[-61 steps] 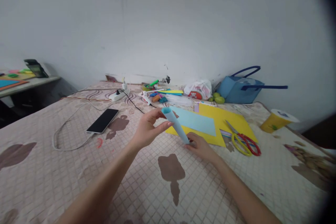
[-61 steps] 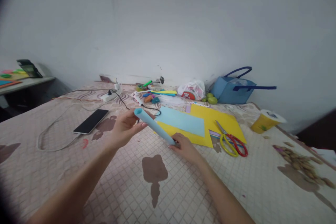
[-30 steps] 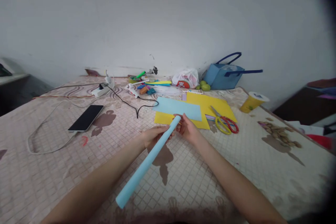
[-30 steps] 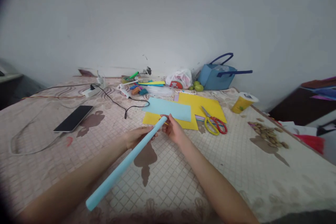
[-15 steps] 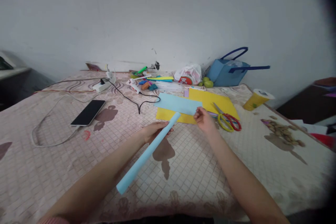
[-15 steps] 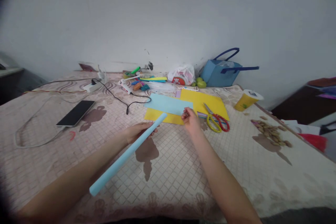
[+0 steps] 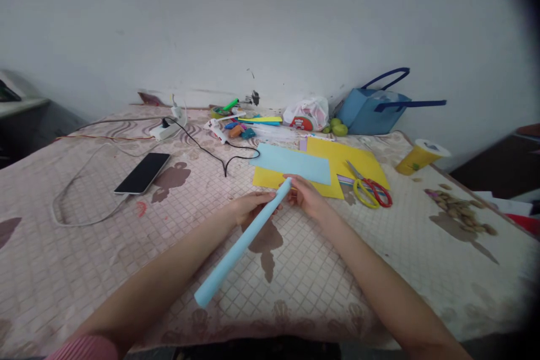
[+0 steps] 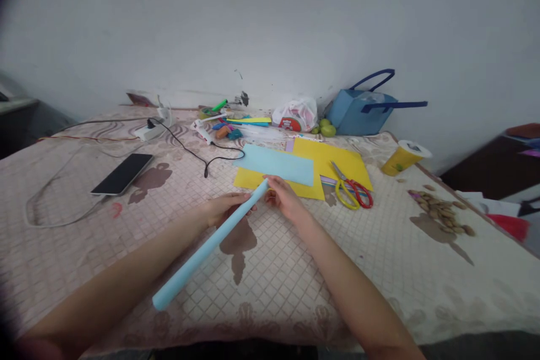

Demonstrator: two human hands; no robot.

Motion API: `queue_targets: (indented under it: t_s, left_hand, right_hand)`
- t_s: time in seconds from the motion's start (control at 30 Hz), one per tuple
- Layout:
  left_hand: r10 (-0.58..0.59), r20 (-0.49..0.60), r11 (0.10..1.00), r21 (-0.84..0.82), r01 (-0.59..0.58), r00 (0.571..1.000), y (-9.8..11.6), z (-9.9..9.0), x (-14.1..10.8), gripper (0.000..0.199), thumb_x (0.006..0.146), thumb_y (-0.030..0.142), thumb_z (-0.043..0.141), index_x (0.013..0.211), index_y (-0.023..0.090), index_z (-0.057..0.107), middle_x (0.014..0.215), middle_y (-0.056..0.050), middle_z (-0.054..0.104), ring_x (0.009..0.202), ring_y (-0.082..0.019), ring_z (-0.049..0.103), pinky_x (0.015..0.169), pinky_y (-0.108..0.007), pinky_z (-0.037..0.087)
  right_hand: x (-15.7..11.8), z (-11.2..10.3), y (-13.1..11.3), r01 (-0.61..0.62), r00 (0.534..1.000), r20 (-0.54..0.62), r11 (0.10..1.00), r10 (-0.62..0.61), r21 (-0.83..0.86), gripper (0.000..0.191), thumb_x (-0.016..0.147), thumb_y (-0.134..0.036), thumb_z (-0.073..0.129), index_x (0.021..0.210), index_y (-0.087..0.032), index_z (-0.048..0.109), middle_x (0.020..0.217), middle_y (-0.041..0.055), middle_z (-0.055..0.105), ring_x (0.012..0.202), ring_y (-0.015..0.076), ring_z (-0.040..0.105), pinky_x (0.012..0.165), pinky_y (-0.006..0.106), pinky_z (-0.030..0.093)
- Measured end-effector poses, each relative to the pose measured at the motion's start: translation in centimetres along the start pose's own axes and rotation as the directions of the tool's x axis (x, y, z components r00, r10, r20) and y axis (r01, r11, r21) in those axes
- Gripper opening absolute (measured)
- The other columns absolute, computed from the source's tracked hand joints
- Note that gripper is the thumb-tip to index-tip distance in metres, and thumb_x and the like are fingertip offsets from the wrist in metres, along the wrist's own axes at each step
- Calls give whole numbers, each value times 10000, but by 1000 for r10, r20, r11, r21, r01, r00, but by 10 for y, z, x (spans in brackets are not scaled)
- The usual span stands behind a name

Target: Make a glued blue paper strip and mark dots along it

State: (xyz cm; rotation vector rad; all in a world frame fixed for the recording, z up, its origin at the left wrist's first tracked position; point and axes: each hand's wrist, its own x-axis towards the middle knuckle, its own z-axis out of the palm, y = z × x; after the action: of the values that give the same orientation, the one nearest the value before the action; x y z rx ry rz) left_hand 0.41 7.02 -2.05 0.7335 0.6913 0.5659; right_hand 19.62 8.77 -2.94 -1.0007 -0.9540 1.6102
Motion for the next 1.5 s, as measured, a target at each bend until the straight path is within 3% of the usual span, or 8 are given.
queue_targets:
  t_s: [0.3, 0.43, 0.6, 0.9, 1.1, 1.23, 1.4, 1.5]
  left_hand:
    - [-96, 30, 995, -22, 96, 995, 1, -2, -5, 271, 912, 279, 433, 947, 65, 596, 836, -126, 674, 633, -130, 620, 549, -224, 521]
    - [-71, 30, 997, -11, 71, 997, 4, -2, -9, 219, 903, 230, 449, 941, 65, 588, 814, -121, 674, 595, -117, 609, 555, -220, 520]
    - [-40, -23, 999, -9, 39, 999, 7, 0, -10, 203, 900, 218, 448, 966, 76, 577, 824, -111, 671, 590, -111, 605, 545, -212, 521]
    - [-16, -6, 1000, -21, 16, 1000, 5, -3, -8, 187, 897, 216, 454, 967, 91, 573, 796, -88, 663, 576, -105, 597, 515, -199, 515]
    - [-23, -19, 999, -39, 22, 1000, 5, -6, -8, 188, 882, 233, 488, 937, 89, 596, 802, -98, 666, 590, -117, 609, 534, -208, 524]
    - [-12, -32, 999, -45, 11, 999, 6, -8, -7, 198, 876, 246, 506, 964, 94, 597, 798, -93, 663, 603, -121, 612, 540, -211, 526]
    - [-1, 31, 997, -77, 3, 1000, 1, -3, -8, 201, 888, 240, 482, 938, 86, 601, 773, -85, 652, 626, -124, 615, 570, -215, 523]
    - [-36, 86, 997, -70, 42, 996, -3, 0, -10, 229, 901, 245, 451, 947, 78, 601, 804, -109, 660, 672, -147, 630, 621, -253, 533]
  right_hand:
    - [12, -27, -7, 90, 987, -135, 995, -84, 37, 229, 614, -346, 741, 774, -207, 655, 580, -57, 529, 476, 62, 467, 416, 193, 354]
    - [17, -41, -11, 142, 968, -217, 989, -128, 51, 256, 635, -416, 716, 759, -205, 639, 640, -33, 576, 484, 72, 486, 421, 210, 375]
    - [16, -52, -20, 215, 938, -287, 976, -196, 37, 234, 585, -300, 758, 647, -200, 556, 596, -51, 551, 469, 56, 463, 413, 192, 349]
    - [9, -42, -21, 230, 947, -233, 973, -220, 18, 396, 702, -436, 654, 501, -202, 405, 420, -79, 317, 383, 61, 362, 363, 211, 283]
    - [6, -36, -19, 200, 952, -230, 979, -203, -34, 304, 545, -283, 799, 759, -221, 591, 622, -53, 570, 501, 69, 503, 437, 203, 384]
    - [3, -33, -19, 135, 962, -235, 990, -142, -46, 321, 626, -470, 720, 649, -186, 575, 446, -70, 442, 343, 39, 329, 313, 194, 230]
    - [-5, -11, -12, -40, 999, 25, 998, 39, 47, 338, 660, -488, 698, 799, -191, 614, 653, -20, 596, 402, 49, 405, 337, 197, 286]
    - [-3, -4, -5, -76, 997, 25, 993, 74, 95, 250, 633, -350, 754, 742, -188, 597, 583, -48, 549, 442, 60, 444, 374, 195, 328]
